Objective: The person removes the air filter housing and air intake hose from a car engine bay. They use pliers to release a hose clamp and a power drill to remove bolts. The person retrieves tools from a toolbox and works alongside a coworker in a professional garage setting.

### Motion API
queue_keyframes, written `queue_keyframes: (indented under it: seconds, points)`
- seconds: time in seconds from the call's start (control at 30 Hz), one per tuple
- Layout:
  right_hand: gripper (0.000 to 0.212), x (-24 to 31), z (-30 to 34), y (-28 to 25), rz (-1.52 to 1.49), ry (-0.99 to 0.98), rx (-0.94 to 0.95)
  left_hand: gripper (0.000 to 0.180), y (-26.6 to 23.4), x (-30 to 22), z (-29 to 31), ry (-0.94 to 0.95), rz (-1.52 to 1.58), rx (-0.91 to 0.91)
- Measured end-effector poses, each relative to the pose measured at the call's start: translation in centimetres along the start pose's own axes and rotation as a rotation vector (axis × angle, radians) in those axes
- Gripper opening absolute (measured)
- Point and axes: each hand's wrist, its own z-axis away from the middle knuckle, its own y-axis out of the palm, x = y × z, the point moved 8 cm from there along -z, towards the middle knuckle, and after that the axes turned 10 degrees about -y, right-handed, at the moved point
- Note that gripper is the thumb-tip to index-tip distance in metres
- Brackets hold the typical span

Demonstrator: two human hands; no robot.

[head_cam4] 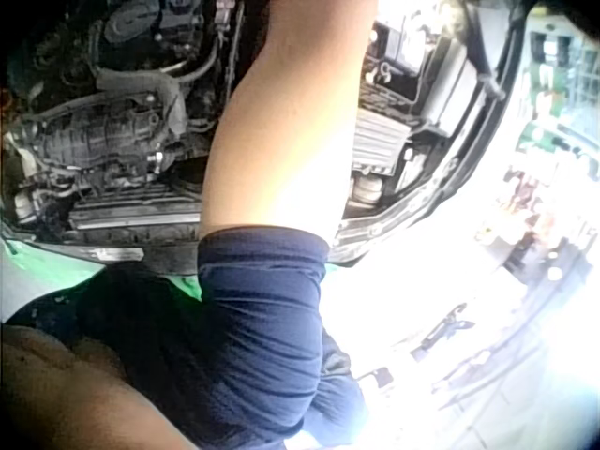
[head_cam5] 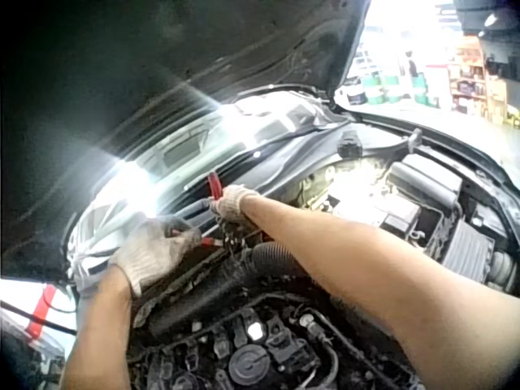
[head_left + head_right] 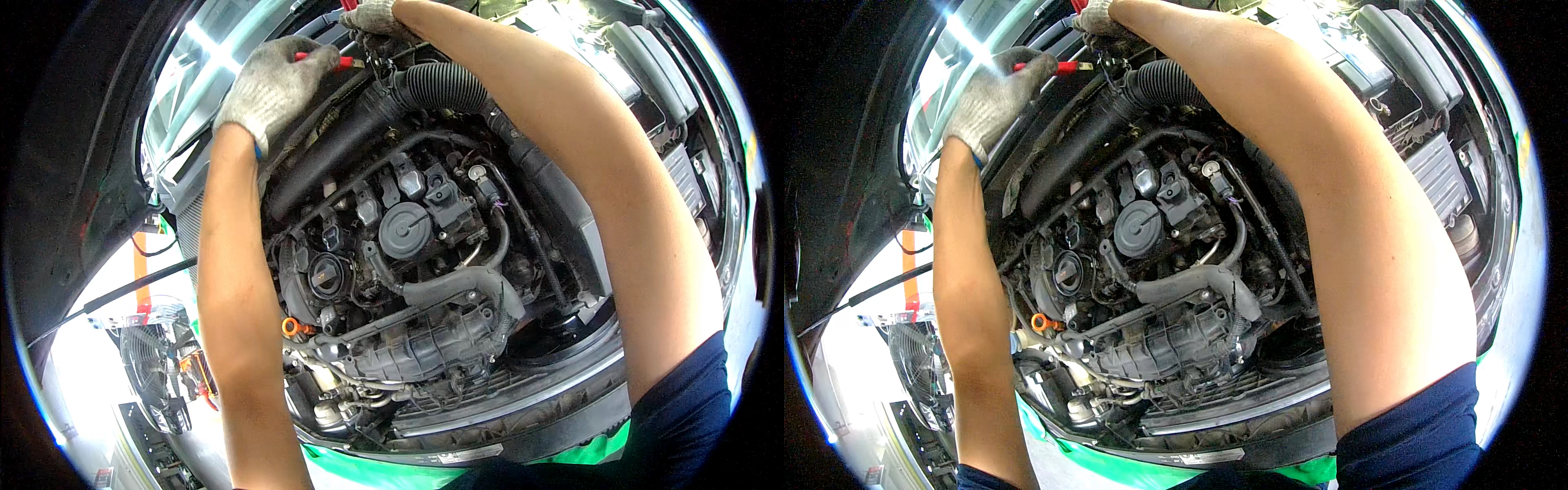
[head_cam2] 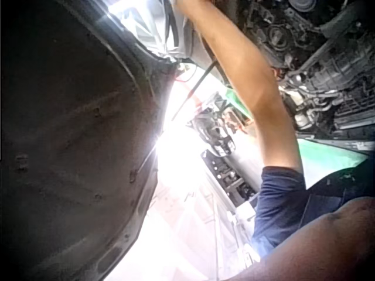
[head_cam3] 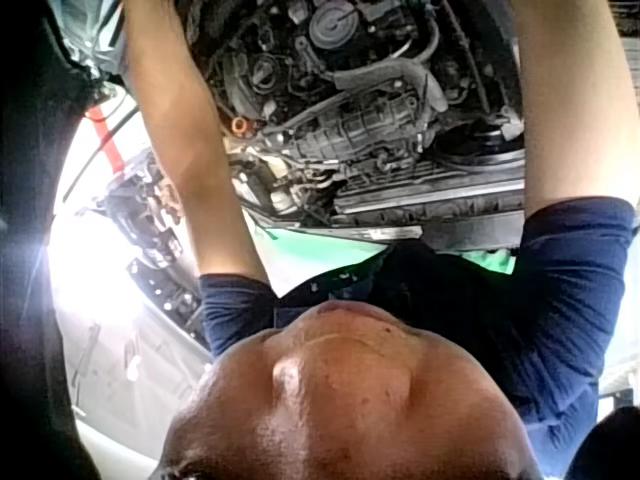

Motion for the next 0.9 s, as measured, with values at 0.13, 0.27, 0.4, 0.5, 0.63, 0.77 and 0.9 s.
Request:
queue_keyframes:
  seconds: [0.13, 0.27, 0.4, 0.5, 0.63, 0.77, 0.9]
  points:
    - [0.076, 0.1, 0.3, 0.0, -0.042, 0.006, 0.029, 0.051, 0.6, 1.5, 0.1, -0.044, -0.028, -0.047]
    - [0.069, -1.8, -0.4, -0.9, -0.16, 0.072, 0.019, 0.053, 0.6, 0.2, -1.7, -0.04, 0.077, -0.013]
    - [0.067, -1.1, 0.6, -1.2, -0.191, 0.079, -0.009, 0.053, 0.0, 0.0, -2.7, -0.016, 0.087, -0.058]
    - [0.069, -1.9, 0.8, -1.6, -0.309, 0.102, -0.007, 0.053, -0.1, -0.8, -3.8, 0.014, 0.096, -0.02]
    - [0.065, -0.9, -0.6, -0.4, -0.136, -0.016, -0.063, 0.053, 0.1, 0.7, -3.6, 0.009, 0.075, -0.04]
    - [0.045, -1.5, -1.3, -1.0, -0.005, -0.136, 0.0, 0.055, 0.8, 0.9, -6.0, 0.015, 0.128, -0.133]
    - [0.039, -1.4, -0.4, -1.3, -0.118, -0.051, 0.026, 0.048, 0.1, -0.4, -6.0, 0.103, 0.353, -0.36]
